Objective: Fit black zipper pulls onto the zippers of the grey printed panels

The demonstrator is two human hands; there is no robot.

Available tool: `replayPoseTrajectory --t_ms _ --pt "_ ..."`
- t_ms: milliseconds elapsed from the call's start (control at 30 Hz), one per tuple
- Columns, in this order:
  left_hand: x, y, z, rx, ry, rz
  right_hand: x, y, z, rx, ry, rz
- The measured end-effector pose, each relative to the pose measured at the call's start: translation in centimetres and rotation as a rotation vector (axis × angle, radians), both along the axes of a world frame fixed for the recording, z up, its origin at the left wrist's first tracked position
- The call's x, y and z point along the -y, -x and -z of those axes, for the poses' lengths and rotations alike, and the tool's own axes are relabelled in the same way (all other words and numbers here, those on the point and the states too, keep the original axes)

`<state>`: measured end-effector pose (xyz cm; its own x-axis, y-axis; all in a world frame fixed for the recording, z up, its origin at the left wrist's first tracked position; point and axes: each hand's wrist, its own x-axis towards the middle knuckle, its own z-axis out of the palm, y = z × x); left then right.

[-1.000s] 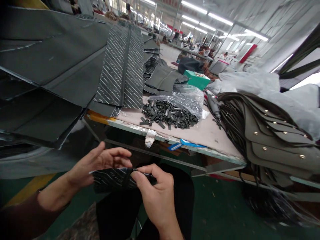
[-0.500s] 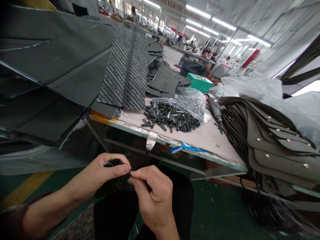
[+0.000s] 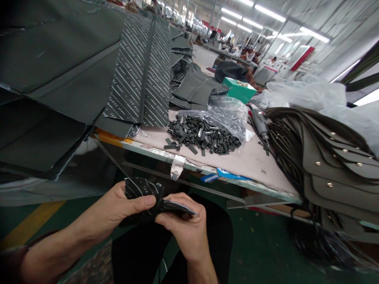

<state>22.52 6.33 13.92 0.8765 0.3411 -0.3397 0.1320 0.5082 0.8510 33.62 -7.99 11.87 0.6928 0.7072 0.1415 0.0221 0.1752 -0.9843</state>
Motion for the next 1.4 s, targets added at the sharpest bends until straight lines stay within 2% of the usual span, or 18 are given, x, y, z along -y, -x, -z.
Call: replayPoseTrajectory --t_ms 167,233,300,400,467,633,800,1067,1400 --pt "1.0 -0.6 -0.1 -0.032 0.141 -0.081 0.5 0.3 -0.3 0.189 -0.046 0.043" --pt "1.1 -0.8 -0.1 -0.062 0.219 -0.100 0.7 0.4 -0.3 0.138 -0.086 0.028" --pt "0.9 -1.0 -0.3 -0.065 0.250 -0.080 0.7 0.3 -0.4 -0.045 -0.138 0.011" --pt "0.5 -1.3 -0.6 -0.021 0.211 -0.014 0.3 0.1 -0.8 -0.315 -0.162 0.011" --pt "0.4 -1.6 -0.7 0.003 0.181 0.019 -0.2 0.0 -1.2 -0.380 -0.138 0.007" --pt "0.7 -2.2 -0.8 -0.033 0.119 -0.045 -1.1 -0.3 -1.6 -0.406 -0.054 0.031" --pt "0.4 -2.6 -1.2 0.022 0.026 -0.102 -1.5 -0.7 -1.4 -0.451 0.003 0.020" --pt "0.1 -3.0 -1.2 -0.064 0.078 -0.067 -1.6 -1.2 -1.4 -0.497 -0.012 -0.007" --pt "-0.1 -3.3 -1.5 -0.027 0.049 -0.050 -1.8 -1.2 -1.6 -0.564 0.015 -0.018"
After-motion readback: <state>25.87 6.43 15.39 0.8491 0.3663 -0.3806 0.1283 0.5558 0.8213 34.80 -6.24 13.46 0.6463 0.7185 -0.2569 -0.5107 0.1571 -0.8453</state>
